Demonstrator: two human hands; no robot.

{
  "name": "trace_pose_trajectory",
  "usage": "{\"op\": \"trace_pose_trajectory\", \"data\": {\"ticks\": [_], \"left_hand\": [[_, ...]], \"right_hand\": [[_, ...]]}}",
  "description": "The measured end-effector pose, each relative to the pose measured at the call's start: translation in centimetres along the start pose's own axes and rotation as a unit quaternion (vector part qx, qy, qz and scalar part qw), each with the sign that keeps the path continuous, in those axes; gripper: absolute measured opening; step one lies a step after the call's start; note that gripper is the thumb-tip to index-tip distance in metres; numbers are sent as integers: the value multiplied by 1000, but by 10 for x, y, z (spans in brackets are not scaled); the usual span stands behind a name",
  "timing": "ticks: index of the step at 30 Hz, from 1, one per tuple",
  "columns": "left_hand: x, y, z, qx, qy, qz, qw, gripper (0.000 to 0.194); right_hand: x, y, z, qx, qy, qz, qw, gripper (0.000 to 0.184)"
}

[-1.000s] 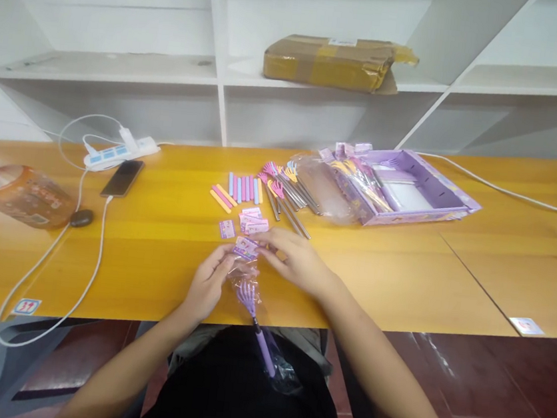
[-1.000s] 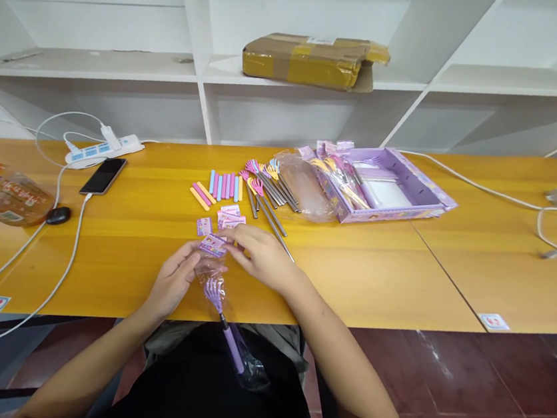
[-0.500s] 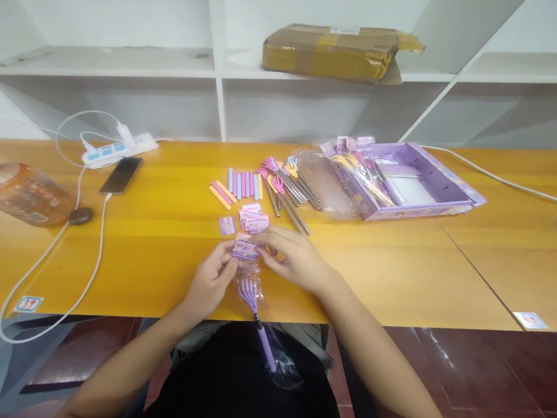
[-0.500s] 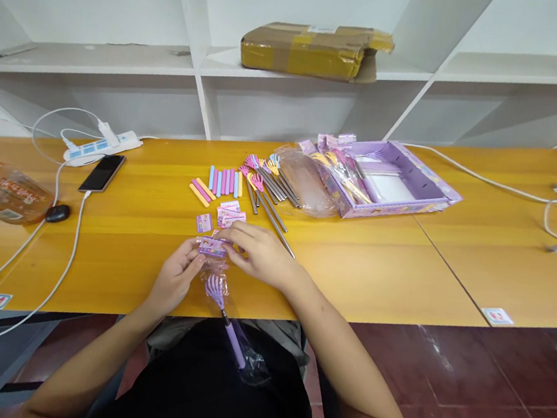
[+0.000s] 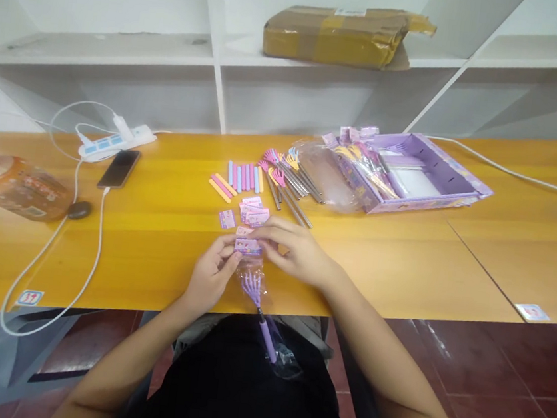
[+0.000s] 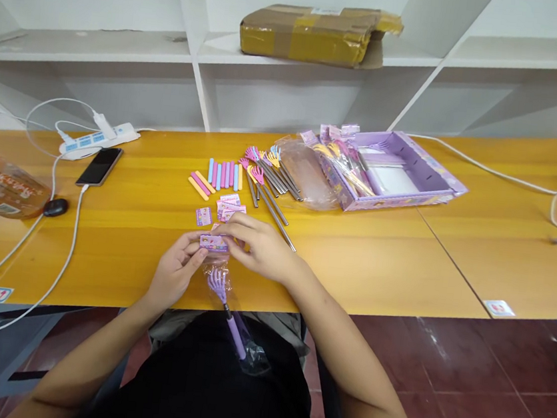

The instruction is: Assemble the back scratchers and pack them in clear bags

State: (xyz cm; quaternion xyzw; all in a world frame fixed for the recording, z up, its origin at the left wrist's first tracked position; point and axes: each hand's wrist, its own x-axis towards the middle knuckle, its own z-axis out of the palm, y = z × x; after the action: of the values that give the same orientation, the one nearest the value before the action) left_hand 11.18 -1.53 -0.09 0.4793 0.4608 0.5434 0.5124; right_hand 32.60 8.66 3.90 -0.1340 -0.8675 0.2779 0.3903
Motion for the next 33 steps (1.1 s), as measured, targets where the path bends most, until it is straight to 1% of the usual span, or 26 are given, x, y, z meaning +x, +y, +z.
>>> {"op": "trace_pose_trajectory", "data": {"ticks": [7, 10, 12, 15, 17, 19, 23, 28, 33], "left_hand": [[-1, 3, 1, 5, 2, 1, 1000, 43], [-3, 2, 1, 23, 12, 14, 1000, 43], [-5, 1, 2, 24, 17, 24, 999, 46], [-6, -4, 3, 28, 31, 56, 998, 50], [-6, -7, 4, 45, 47, 96, 993, 46], [-6, -10, 4, 64, 48, 124, 989, 39], [-5, -8, 4, 100, 22, 120, 987, 30], [-4, -3, 6, 108, 21, 125, 986, 31], [-3, -1, 7, 100, 16, 123, 987, 32]], "right_hand": [[-1, -1, -1, 16, -21, 17, 999, 33], [0, -4, -3, 40, -31, 26, 998, 32], [1, -7, -5, 60, -29, 27, 997, 31], [2, -9, -6, 89, -15, 33, 995, 31], [2, -9, -5, 103, 0, 37, 994, 31], [2, -9, -4, 110, 15, 41, 993, 30], [1, -8, -3, 108, 25, 57, 992, 27], [-1, -7, -2, 114, 31, 70, 991, 26], [-3, -4, 1, 113, 36, 57, 991, 29]]}}
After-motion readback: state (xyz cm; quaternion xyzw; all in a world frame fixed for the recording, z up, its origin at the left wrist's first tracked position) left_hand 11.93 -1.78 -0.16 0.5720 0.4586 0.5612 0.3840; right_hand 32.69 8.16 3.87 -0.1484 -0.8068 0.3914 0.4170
